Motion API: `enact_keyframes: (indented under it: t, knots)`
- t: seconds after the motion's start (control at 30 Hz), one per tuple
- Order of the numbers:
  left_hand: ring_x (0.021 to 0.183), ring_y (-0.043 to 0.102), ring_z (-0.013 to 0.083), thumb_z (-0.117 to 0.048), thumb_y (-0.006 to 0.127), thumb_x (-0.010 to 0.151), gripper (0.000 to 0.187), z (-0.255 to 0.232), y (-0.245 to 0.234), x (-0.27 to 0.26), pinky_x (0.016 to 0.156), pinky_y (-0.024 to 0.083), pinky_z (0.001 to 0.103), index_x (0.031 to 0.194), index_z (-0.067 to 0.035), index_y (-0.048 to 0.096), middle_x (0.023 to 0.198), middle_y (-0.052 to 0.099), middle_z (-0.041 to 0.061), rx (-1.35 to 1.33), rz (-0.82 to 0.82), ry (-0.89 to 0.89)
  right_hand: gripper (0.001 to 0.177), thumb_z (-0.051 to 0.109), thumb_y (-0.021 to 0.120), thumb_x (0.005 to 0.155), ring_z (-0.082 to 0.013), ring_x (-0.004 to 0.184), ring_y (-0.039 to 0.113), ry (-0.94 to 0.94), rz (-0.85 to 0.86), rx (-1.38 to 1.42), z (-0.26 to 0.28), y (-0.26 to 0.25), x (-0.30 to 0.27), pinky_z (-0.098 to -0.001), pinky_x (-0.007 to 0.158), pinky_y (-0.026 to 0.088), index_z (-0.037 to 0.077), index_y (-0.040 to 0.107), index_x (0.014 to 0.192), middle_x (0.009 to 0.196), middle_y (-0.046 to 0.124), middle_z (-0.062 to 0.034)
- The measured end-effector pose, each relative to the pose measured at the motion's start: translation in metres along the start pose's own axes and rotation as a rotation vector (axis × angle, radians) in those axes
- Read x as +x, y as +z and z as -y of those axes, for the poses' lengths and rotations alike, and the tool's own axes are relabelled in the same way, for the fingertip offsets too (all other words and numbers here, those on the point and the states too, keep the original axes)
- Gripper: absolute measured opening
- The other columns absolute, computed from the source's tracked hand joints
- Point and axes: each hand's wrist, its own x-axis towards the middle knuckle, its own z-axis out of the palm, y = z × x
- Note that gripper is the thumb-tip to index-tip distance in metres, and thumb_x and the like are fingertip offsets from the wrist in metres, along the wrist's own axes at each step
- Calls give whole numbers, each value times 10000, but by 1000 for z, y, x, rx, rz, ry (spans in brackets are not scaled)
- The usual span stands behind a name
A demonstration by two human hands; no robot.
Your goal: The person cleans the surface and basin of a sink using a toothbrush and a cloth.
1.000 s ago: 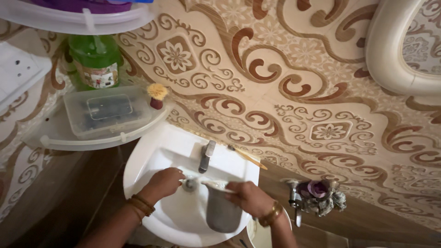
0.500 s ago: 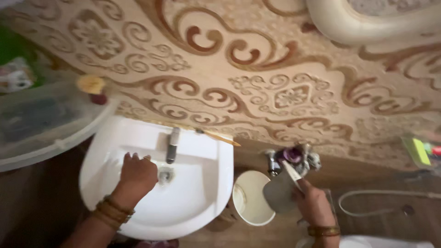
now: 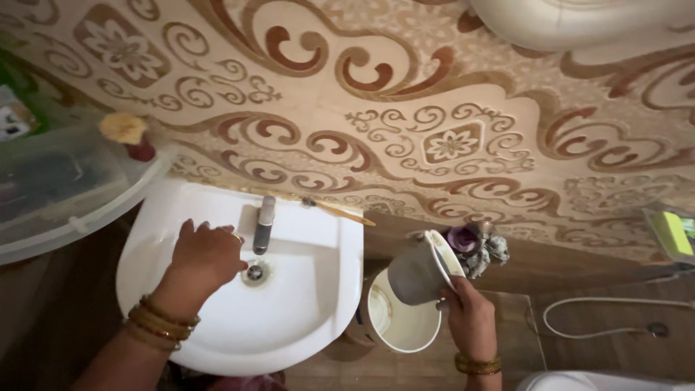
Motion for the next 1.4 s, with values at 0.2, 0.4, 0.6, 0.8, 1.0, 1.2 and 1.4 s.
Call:
enact_keyframes:
  t: [0.2, 0.4, 0.6, 0.8, 1.0, 1.2, 1.4]
  knots:
    - [1295, 571, 271, -464, 674, 922, 395, 23, 11, -4, 1152, 360, 511, 1238, -231, 710, 1396, 633, 9, -25, 28, -74, 201, 124, 694, 903, -394, 807, 720, -181, -77, -73, 4, 6, 14, -439, 662, 553, 58, 690, 1093, 883, 722, -210]
    - [1307, 558, 264, -453, 696, 906, 428, 36, 32, 1, 1155, 339, 528, 1278, -240, 682, 1437, 578, 14, -62, 53, -82, 277, 238, 714, 887, -394, 804, 742, 186, 124, -265, 9, 16, 11, -466, 720, 573, 138, 736, 1144, 886, 743, -213]
    - [1270, 584, 252, -331, 693, 890, 407, 39, 37, 19, 1111, 383, 525, 1279, -212, 685, 1325, 658, 19, -179, -215, -5, 221, 72, 692, 893, -273, 640, 776, 83, 82, 97, 42, 6, 3, -403, 599, 577, 26, 704, 1109, 808, 772, -161]
    - [1184, 623, 245, -292, 673, 903, 338, 24, 29, 20, 1042, 432, 503, 1218, -176, 709, 1235, 690, 31, -197, -262, 14, 252, 13, 611, 904, -192, 788, 713, 123, 494, 729, 73, 75, -20, -312, 698, 554, -57, 745, 1105, 899, 785, -120]
    - [1054, 718, 266, -180, 580, 942, 180, 0, -18, -39, 950, 479, 486, 961, -169, 758, 1034, 747, 70, -46, 89, -41, 175, 69, 703, 836, -373, 809, 688, -658, 647, 120, 130, 151, -45, -463, 724, 542, 90, 745, 1005, 858, 739, -168]
    - [1094, 701, 309, -242, 657, 881, 308, -97, -44, -121, 975, 503, 447, 1174, -194, 738, 1293, 618, 159, -403, -256, -286, 167, 221, 691, 858, -368, 761, 687, -705, 790, 12, 143, 223, -45, -479, 709, 534, 92, 724, 960, 830, 731, -168]
    - [1065, 709, 314, -231, 660, 890, 260, -102, -43, -105, 943, 519, 450, 1130, -181, 747, 1229, 644, 158, -398, -273, -189, 494, 106, 600, 759, -340, 890, 685, -1032, 524, -101, 126, 258, -62, -440, 772, 521, 88, 696, 1243, 1004, 723, -150]
